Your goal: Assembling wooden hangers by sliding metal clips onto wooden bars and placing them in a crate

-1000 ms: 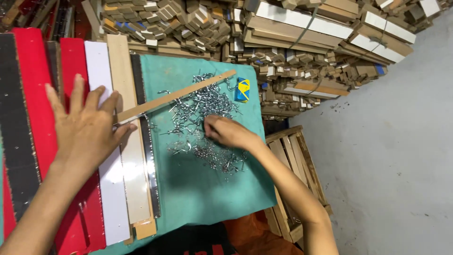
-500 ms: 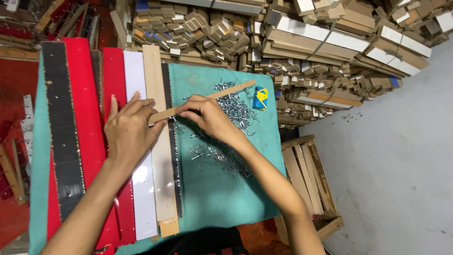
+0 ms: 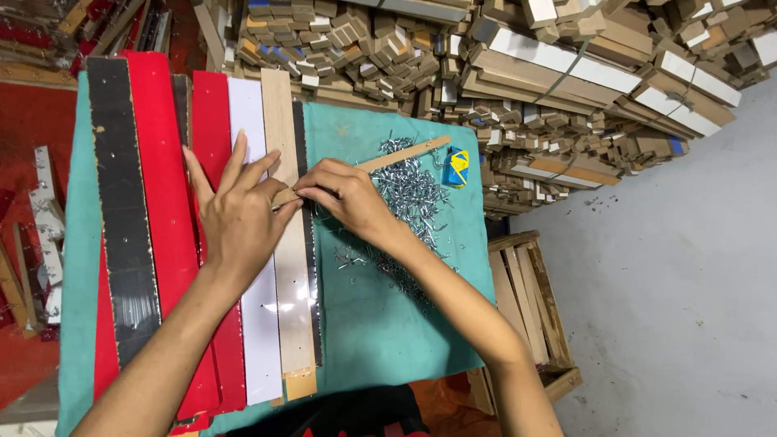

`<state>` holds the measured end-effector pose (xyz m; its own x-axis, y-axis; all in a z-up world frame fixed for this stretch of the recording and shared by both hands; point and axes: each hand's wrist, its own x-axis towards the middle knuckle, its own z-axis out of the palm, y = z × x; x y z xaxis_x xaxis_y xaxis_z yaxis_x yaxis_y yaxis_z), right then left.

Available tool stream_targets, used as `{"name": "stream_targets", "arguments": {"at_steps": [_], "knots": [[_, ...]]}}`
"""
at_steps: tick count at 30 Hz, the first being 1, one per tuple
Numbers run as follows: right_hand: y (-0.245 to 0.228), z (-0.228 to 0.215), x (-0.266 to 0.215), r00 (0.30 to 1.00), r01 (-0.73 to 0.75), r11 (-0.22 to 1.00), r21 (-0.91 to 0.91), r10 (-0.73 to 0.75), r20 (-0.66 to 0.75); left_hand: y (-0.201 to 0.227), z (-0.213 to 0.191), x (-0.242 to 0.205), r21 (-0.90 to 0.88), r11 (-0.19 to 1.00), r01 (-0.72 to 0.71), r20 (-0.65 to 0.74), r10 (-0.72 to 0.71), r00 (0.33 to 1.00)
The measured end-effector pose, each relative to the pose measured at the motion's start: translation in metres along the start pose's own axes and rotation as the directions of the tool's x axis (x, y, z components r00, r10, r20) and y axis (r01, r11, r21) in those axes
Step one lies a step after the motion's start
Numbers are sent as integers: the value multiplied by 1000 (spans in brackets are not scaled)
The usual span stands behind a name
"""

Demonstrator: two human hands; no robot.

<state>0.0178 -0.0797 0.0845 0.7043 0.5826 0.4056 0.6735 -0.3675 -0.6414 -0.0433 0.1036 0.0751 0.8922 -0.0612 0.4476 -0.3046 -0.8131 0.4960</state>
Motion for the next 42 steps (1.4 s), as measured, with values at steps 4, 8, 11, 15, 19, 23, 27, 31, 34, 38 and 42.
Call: {"name": "stream_targets", "arguments": {"at_steps": [4,8,11,15,19,23,27,31,34,38,42], "knots": [[-2,0,3,1000,26,1000,-11,-26,3,0,-4,1,-4,1000,-11,7,11,1000],[-14,-7,8,985,170,961,-216,-161,58,-6,-2,1,29,999,-30,-14,31,999],[-15,-7,10,935,355,803,-479,-310,174,-10,-3,1,50,998,-34,-31,36,999],[-19,-3,12,848,528,584,-616,-409,338,-11,0,-2,58,998,-28,-50,31,998],[-15,6,11,959,259,824,-503,-157,236,-16,10,-4,5,999,-37,-55,37,998],[-18,13,19,915,-307,916,-257,358,184,-14,11,-1,-30,1000,1,-75,-4,997],[-23,25,19,883,-389,874,-290,444,154,-15,16,-3,-27,999,20,-102,-23,995],[-18,25,18,896,-268,871,-412,382,225,-14,14,-6,-38,999,24,-89,-28,996],[-17,8,26,925,-92,906,-413,232,302,-17,17,-5,-21,1000,-1,-129,-2,992],[-50,-27,32,909,38,976,-214,56,414,-17,15,-6,-22,1000,-6,-125,3,992],[-47,-37,29,884,322,901,-290,-176,433,-15,14,-5,9,1000,7,-124,-6,992]]}}
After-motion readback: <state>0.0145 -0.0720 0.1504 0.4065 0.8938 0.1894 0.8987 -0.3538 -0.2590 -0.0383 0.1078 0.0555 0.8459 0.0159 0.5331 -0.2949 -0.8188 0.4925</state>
